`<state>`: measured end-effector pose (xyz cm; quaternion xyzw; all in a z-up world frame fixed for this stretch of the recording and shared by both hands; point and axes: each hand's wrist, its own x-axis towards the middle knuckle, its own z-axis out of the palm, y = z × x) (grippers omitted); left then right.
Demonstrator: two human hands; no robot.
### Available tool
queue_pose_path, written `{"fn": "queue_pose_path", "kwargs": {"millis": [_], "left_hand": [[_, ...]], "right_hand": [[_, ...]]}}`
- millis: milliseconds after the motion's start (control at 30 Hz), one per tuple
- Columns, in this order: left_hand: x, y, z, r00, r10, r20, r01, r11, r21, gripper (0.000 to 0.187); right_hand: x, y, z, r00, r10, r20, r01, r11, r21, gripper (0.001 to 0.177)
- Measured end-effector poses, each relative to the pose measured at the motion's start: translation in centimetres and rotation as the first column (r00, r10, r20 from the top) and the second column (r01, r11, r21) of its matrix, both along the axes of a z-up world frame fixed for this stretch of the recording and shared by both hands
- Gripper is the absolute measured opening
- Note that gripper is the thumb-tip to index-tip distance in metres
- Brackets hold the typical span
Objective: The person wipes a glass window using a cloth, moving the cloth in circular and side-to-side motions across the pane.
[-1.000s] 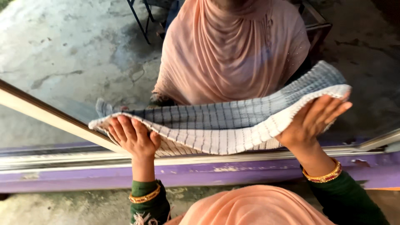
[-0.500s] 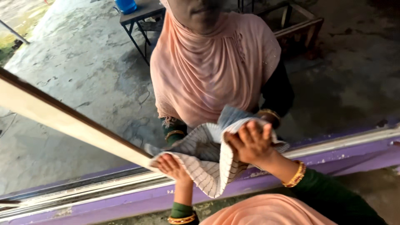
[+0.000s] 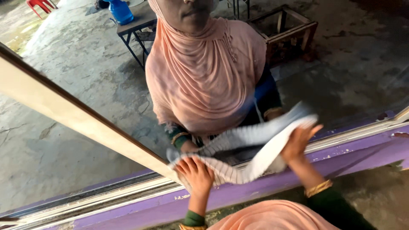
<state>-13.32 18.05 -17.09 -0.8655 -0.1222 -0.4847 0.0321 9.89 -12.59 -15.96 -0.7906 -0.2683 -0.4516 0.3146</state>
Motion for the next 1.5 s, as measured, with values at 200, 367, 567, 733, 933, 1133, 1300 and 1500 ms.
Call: {"fn": "queue_pose_path", "kwargs": {"millis": [200,367,567,733,933,1133,1300,1500], "left_hand": [[2.8,-2.1,11.7,0.992,-0.007,0.122,-0.001,0.998,0.061,0.077],[2.8,-2.5,6.9,0.988,-0.023,0.151,0.008,0.995,0.099,0.08],[3.8,-7.4,-1.4,0.99,-0.136,-0.038,0.139,0.988,0.07,0.084],[5.7,-10.4,2.2,0.994,-0.091,-0.057,0.093,0.995,0.043,0.071],[9.6,-12.9,12.5,0.995,-0.099,-0.012,0.1,0.979,0.176,0.063],[11.8,-15.1,10.3,0.989,-0.054,0.136,0.029,0.982,0.185,0.073],[13.3,-17.3,-1.5,0.994,-0.098,0.044,0.087,0.975,0.204,0.078],[14.5,-22.2,-8.2,0.947,-0.213,-0.239,0.217,0.976,-0.012,0.054]], "right_hand": [[1.9,-3.2,15.0,0.984,-0.121,0.131,0.103,0.986,0.134,0.101],[4.4,-6.5,9.7,0.969,-0.146,0.198,0.133,0.988,0.076,0.105],[2.7,-11.7,0.1,0.985,-0.16,-0.068,0.161,0.987,0.004,0.1],[1.3,-11.7,5.2,0.955,-0.145,-0.258,0.187,0.971,0.146,0.074],[8.8,-14.7,20.0,0.992,-0.09,0.09,0.056,0.944,0.324,0.06],[10.0,-17.5,20.5,0.983,-0.025,0.184,-0.001,0.99,0.14,0.069],[13.5,-20.5,10.9,0.989,-0.115,0.097,0.09,0.969,0.231,0.081],[14.4,-25.7,-1.7,0.982,-0.125,-0.145,0.131,0.991,0.032,0.078]]}}
